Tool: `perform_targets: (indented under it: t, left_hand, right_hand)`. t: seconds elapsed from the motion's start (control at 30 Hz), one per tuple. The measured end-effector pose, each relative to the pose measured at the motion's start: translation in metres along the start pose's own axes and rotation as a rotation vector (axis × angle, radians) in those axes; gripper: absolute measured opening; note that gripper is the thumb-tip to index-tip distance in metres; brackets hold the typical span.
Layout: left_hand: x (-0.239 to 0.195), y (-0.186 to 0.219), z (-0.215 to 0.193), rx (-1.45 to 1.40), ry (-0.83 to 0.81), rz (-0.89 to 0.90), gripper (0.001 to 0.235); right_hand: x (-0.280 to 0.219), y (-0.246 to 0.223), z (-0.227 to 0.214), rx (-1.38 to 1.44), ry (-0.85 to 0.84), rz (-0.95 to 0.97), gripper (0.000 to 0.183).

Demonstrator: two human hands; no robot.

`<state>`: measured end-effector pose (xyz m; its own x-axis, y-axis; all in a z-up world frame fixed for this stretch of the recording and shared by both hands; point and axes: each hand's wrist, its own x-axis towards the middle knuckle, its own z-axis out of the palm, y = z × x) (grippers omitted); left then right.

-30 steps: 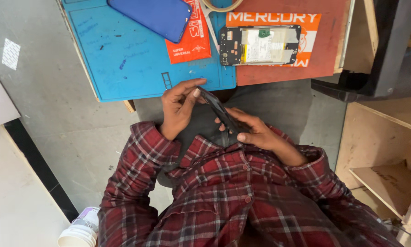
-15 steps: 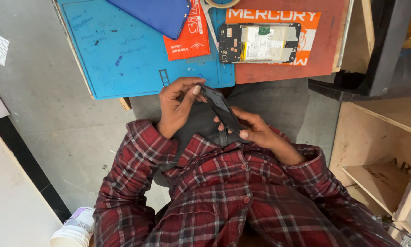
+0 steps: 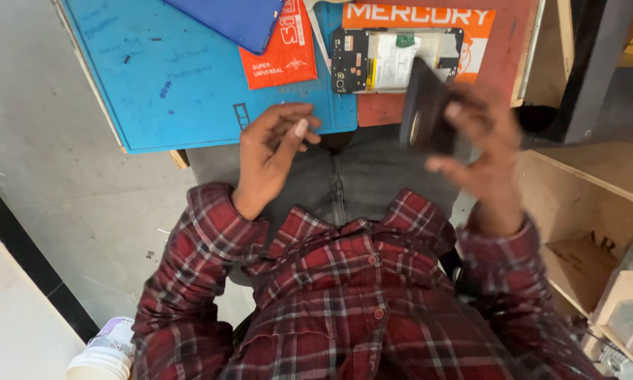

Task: The person removes a blue phone case from a black smartphone, places the case on the table, and then peels off a protective film from the back of the phone. The person then places the phone on the table.

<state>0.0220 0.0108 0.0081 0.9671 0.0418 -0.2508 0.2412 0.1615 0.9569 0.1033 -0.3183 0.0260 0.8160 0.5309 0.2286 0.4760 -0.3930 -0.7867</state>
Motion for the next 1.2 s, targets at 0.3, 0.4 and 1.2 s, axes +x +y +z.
perform_targets:
  t: [0.3,0.4,1.2]
  left_hand:
    - [0.059,0.031,0.002,0.315,-0.059,0.065,0.026]
    - [0.073,0.027,0.003,0.351,-0.097,0.051,0.023]
    - [0.101,0.027,0.013,0.437,-0.098,-0.066,0.027]
  right_hand:
    - [0.072,0.009,-0.015,-0.527,-0.269,-0.18,0.058]
    - [0.079,0.008,-0.013,-0.562,-0.316,-0.188,0.055]
    - [0.063,0.022,0.005,-0.578,-0.353,-0.076,0.055]
